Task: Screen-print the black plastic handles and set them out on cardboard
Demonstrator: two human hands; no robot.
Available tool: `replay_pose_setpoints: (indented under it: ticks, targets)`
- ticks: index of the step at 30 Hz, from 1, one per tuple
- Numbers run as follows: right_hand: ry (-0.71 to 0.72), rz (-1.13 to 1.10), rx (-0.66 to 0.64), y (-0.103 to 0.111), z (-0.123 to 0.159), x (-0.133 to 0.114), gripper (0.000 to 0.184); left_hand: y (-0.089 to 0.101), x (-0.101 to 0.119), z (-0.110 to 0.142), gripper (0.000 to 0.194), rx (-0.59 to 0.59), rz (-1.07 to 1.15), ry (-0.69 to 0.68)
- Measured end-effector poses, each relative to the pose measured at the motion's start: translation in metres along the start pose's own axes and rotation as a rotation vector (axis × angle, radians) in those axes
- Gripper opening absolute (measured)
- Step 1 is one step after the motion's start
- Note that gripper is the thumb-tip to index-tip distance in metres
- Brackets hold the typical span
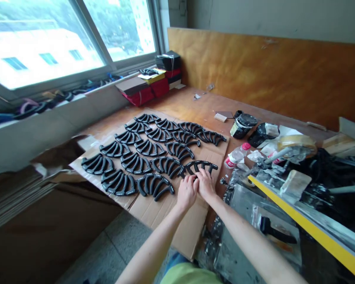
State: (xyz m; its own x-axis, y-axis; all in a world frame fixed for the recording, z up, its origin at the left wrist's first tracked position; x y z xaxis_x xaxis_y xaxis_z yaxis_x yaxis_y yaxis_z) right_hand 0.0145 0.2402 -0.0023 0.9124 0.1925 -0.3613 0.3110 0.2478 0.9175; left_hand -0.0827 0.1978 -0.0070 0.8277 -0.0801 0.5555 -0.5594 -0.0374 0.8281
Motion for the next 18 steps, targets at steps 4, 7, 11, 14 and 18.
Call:
replay_pose_setpoints:
  ticks: [4, 7, 11, 14, 18]
  targets:
    - [-0.212, 0.044, 0.027, 0.025, -0.078, 0.026, 0.034, -0.009, 0.005, -0.102, 0.036, -0.142, -0.150, -0.207]
    - [-0.315, 0.089, 0.000, 0.035, -0.114, 0.041, 0.036, -0.024, 0.001, -0.150, 0.036, -0.195, -0.145, -0.238]
    - [-0.422, 0.091, -0.033, 0.034, -0.133, 0.055, 0.038, -0.046, -0.005, -0.178, 0.036, -0.253, -0.096, -0.245]
    - [-0.465, 0.092, -0.083, 0.026, -0.139, 0.060, 0.038, -0.054, -0.010, -0.185, 0.035, -0.281, -0.022, -0.226]
    - [-0.469, 0.045, -0.080, 0.013, -0.151, 0.057, 0.042, -0.050, -0.017, -0.184, 0.032, -0.227, 0.127, -0.163]
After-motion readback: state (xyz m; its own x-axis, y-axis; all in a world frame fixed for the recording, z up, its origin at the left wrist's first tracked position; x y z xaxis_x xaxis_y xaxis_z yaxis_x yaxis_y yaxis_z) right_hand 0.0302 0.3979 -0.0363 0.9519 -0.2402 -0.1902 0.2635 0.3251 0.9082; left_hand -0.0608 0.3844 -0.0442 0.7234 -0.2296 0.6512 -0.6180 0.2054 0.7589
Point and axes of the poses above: each hand's wrist, its own z-axis away from the middle knuckle, its own y-axis out of the back of the hand, x = y × z, the point moved 3 cm from there along -z, towards the middle knuckle, and after that the axes turned 3 degrees about -x, right-handed, at the moved point
